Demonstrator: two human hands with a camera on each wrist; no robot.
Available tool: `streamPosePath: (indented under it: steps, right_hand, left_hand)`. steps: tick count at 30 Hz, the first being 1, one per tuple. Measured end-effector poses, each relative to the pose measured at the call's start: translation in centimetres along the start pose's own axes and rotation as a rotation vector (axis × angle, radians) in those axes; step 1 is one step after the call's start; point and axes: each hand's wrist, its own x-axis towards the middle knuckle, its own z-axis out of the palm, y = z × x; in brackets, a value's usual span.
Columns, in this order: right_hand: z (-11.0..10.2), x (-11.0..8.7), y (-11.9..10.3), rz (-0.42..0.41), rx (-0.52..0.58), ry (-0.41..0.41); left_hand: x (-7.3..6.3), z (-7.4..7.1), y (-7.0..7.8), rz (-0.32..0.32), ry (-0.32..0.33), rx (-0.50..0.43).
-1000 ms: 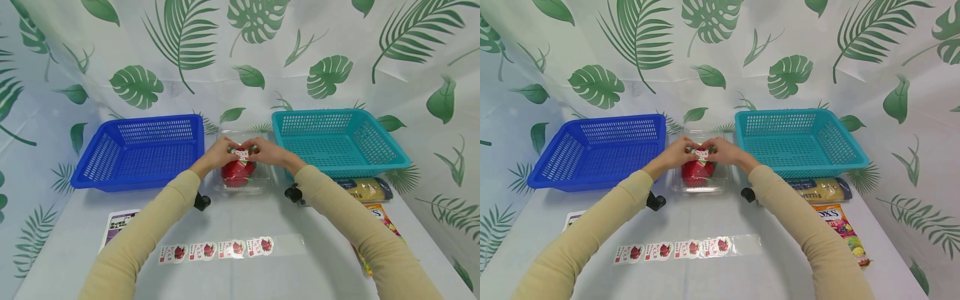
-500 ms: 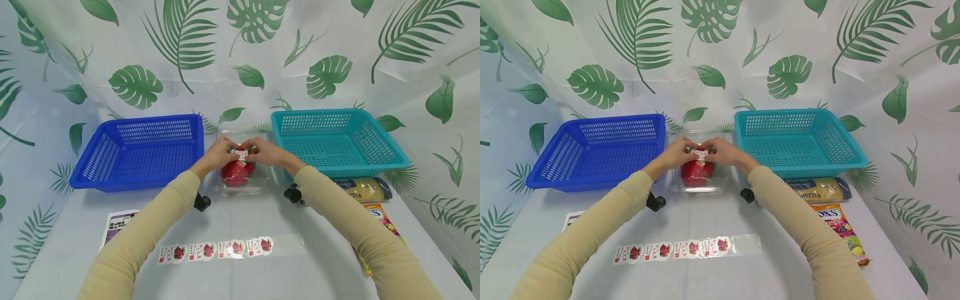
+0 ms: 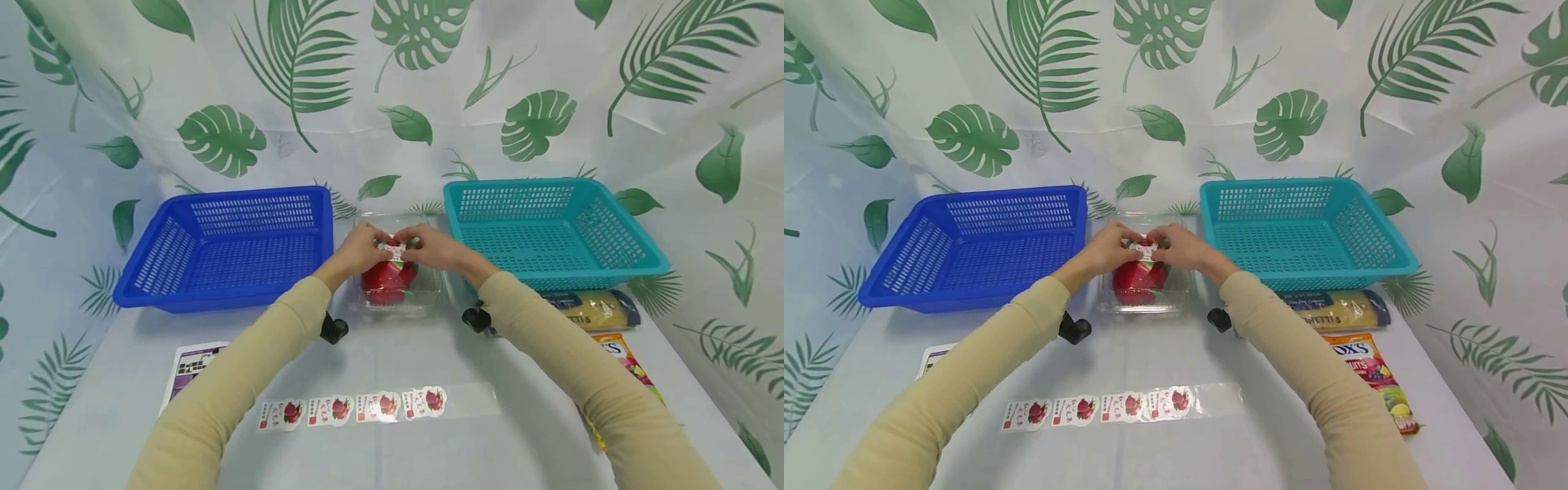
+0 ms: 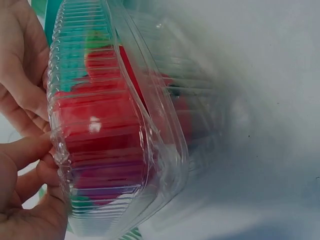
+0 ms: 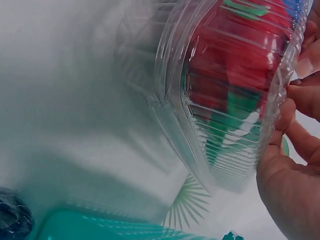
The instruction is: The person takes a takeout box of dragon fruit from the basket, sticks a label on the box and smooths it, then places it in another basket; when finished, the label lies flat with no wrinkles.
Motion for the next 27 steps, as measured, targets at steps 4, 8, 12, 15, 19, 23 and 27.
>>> streamPosePath:
  steps: [4, 8, 12, 15, 19, 23, 27]
  right_hand:
    - [-0.01, -0.02, -0.07, 0.018, -0.018, 0.009]
    - [-0.02, -0.26, -0.25, 0.023, 0.000, 0.022]
    - [0.05, -0.34, -0.25, 0.017, 0.038, 0.034]
    - [0.14, -0.33, -0.18, 0.015, 0.065, 0.042]
    - [0.22, -0.39, -0.21, 0.010, 0.078, 0.056]
    - [0.46, -0.36, -0.29, 0.001, 0.020, 0.082]
    - [0.75, -0.43, -0.46, 0.006, -0.032, 0.106]
  left_hand:
    - [-0.04, 0.04, 0.12, -0.019, 0.005, -0.005]
    - [0.02, 0.10, -0.02, -0.027, 0.009, -0.012]
    - [0.13, 0.09, -0.17, -0.023, 0.012, -0.022]
    - [0.18, 0.05, -0.24, -0.018, 0.017, -0.023]
    - [0.24, 0.06, -0.30, -0.006, 0.021, -0.015]
    - [0.17, 0.11, -0.30, -0.002, 0.021, -0.016]
    - [0.05, 0.17, -0.21, 0.001, 0.022, -0.023]
